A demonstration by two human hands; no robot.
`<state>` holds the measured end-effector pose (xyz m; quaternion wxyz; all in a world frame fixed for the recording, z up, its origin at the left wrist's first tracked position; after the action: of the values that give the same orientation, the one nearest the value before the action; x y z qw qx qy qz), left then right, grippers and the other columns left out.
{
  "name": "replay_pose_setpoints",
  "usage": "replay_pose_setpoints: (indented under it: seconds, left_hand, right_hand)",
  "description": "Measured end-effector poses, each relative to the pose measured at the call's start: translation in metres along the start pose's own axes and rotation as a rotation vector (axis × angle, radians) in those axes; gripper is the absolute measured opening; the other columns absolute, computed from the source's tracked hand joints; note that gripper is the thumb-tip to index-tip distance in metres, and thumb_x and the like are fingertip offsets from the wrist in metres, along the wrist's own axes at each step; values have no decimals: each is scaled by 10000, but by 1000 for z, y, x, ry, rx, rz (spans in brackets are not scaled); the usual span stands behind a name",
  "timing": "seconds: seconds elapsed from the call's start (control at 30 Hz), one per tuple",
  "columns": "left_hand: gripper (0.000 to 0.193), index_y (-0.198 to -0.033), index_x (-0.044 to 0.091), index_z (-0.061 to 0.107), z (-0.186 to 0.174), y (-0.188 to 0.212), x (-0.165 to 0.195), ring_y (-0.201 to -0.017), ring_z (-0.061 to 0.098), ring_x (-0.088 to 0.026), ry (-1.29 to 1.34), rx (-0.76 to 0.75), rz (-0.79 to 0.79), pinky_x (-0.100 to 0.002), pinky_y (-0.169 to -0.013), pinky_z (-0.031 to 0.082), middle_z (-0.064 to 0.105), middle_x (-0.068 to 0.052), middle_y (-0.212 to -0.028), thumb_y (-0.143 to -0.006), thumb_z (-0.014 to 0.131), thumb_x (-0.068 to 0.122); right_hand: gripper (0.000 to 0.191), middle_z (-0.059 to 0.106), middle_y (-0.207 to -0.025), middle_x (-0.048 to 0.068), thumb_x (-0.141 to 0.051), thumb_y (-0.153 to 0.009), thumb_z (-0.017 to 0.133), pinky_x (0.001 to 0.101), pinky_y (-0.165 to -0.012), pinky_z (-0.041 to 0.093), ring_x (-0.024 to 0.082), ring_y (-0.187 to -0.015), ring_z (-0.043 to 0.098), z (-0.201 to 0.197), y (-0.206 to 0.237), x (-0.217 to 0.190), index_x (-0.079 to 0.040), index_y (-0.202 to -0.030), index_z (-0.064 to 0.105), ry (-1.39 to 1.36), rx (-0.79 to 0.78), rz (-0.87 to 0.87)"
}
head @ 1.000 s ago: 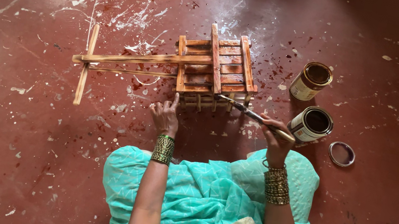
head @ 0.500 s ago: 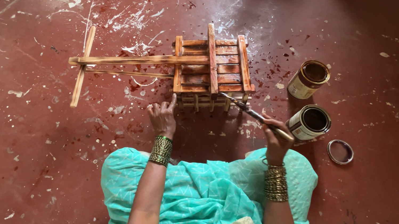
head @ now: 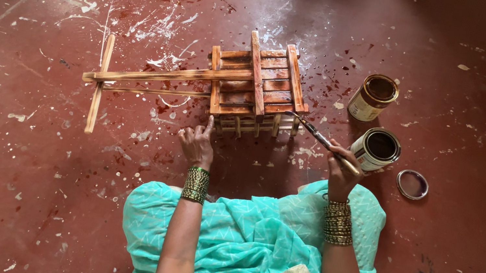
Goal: The person sits on the floor applying dark stain to a small wooden model cart with a brush. They hold the model steady, rotate and lift it to reach different sides, and dip the brush into the open can between strokes.
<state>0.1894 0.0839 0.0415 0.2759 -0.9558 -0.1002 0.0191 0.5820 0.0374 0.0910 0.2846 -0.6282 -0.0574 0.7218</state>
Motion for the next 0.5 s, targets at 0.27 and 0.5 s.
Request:
replay_pose_setpoints:
  seconds: [0.27,0.5]
  left_hand:
    - [595,-1425,424,615,-2,0,0,-945,597,-216,0,-2,6,-445,-1043,414,692,26,-947,-933,622,89]
    - [613,-1428,421,614,0,0,0,-960,599,-223,-7,-13,5,-445,-1049,412,690,25,-947,-916,631,83]
  right_hand:
    - [153,741,-1200,188,170,-843,616,373,-1067,541,284,-1203,699,28,8,-34,47,-905,682,124,-234,-191]
    - [165,761,-1123,176,198,-814,599,377,-1027,563,308,-1224,704,54,11,-31,36,-801,631,94,-427,-220]
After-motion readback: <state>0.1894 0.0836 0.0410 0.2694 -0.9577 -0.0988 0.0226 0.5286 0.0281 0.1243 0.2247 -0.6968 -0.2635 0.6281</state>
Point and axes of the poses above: each hand's wrist, its own y-axis away from the middle knuckle, its own z-axis out of the palm, x = y × z, the point moved 7 cm from there along -y, towards the middle knuckle
